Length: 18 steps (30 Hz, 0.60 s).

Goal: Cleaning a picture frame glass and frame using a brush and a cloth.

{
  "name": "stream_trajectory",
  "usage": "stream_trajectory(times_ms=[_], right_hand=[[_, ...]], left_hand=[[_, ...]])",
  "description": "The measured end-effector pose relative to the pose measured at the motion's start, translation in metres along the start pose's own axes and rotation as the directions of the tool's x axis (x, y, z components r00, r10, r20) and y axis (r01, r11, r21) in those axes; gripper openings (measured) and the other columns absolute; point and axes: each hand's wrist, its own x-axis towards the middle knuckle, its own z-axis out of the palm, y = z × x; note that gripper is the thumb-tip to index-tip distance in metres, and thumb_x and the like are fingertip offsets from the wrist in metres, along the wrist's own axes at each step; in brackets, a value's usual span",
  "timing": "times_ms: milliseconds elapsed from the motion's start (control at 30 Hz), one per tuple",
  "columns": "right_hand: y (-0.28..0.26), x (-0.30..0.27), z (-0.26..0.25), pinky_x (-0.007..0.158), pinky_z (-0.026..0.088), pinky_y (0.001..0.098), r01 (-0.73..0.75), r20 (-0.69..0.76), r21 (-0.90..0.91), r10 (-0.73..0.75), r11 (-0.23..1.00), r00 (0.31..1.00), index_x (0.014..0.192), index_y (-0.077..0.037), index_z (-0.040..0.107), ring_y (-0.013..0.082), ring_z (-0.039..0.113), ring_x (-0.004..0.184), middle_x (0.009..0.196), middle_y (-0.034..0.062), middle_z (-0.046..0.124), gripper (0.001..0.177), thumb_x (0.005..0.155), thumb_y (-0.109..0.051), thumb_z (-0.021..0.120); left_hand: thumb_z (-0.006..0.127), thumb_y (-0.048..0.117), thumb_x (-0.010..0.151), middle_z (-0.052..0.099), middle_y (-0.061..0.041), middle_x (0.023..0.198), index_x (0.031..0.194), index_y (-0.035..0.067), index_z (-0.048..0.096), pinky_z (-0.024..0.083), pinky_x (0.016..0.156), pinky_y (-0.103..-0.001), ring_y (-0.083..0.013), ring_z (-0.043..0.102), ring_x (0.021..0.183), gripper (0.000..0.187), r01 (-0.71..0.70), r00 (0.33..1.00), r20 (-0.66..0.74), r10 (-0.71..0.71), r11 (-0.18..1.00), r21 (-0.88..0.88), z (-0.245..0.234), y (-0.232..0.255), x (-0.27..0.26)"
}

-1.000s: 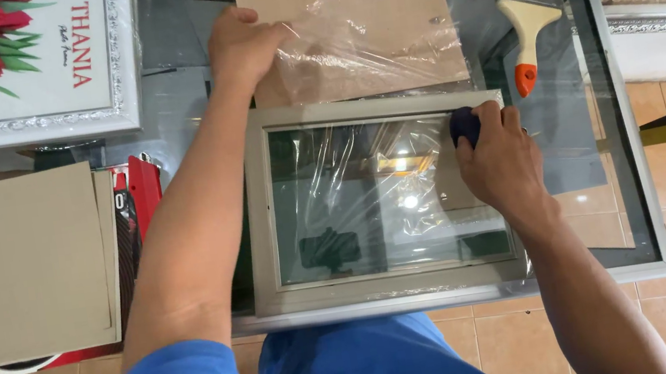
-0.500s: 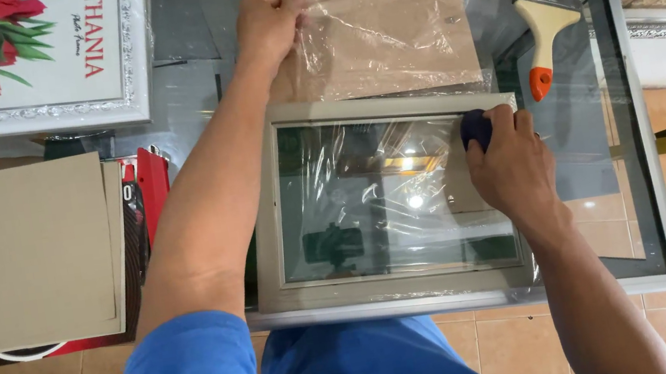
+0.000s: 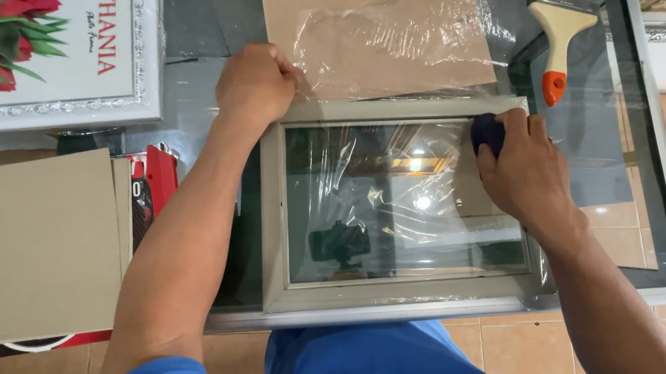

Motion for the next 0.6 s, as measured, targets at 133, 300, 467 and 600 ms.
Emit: stream_trajectory(times_ms=[133, 300, 467, 600], right_hand=[[0.006, 0.001, 0.001, 0.076, 0.053, 0.0576, 0.070, -0.060, 0.007, -0.069, 0.998, 0.996, 0.128, -0.002, 0.051, 0.0491, 0.066, 0.085, 0.114, 0.0260, 0.060, 0.041, 0.093, -0.018, 0.065], [0.014, 0.004, -0.013, 0.090, 0.051, 0.0615, -0.074, 0.105, 0.039, 0.069, 0.997, 0.992, 0.137, -0.012, 0.052, 0.0588, 0.063, 0.109, 0.127, 0.0253, 0.056, 0.047, 0.096, -0.032, 0.062], [0.016, -0.001, -0.010, 0.090, 0.053, 0.0607, -0.100, 0.129, -0.043, 0.105, 0.994, 0.986, 0.138, -0.014, 0.050, 0.0574, 0.065, 0.106, 0.129, 0.0236, 0.055, 0.048, 0.096, -0.034, 0.059], [0.014, 0.005, -0.002, 0.089, 0.054, 0.0595, -0.120, 0.125, -0.127, 0.136, 0.985, 0.983, 0.136, -0.012, 0.051, 0.0552, 0.069, 0.103, 0.128, 0.0226, 0.057, 0.049, 0.096, -0.038, 0.057]], left_hand=[[0.072, 0.017, 0.089, 0.076, -0.003, 0.081, 0.085, 0.016, 0.076, 0.056, 0.073, -0.042, -0.0276, 0.072, 0.076, 0.006, -0.066, 0.993, -0.099, 0.071, 0.997, 0.047, 0.004, -0.013, -0.010], [0.074, 0.041, 0.094, 0.062, -0.009, 0.110, 0.108, 0.023, 0.074, 0.045, 0.091, -0.052, -0.0355, 0.058, 0.112, 0.023, -0.471, 0.869, -0.084, 0.488, 0.867, 0.166, 0.005, -0.020, -0.066], [0.062, 0.050, 0.098, 0.036, -0.021, 0.158, 0.135, 0.026, 0.068, 0.027, 0.116, -0.062, -0.0437, 0.029, 0.147, 0.045, -0.466, 0.884, 0.095, 0.458, 0.845, 0.262, 0.007, -0.022, -0.108], [0.065, 0.044, 0.099, 0.041, -0.026, 0.154, 0.138, 0.018, 0.068, 0.035, 0.117, -0.061, -0.0496, 0.032, 0.146, 0.047, -0.525, 0.838, -0.060, 0.543, 0.830, 0.188, 0.023, -0.043, -0.106]])
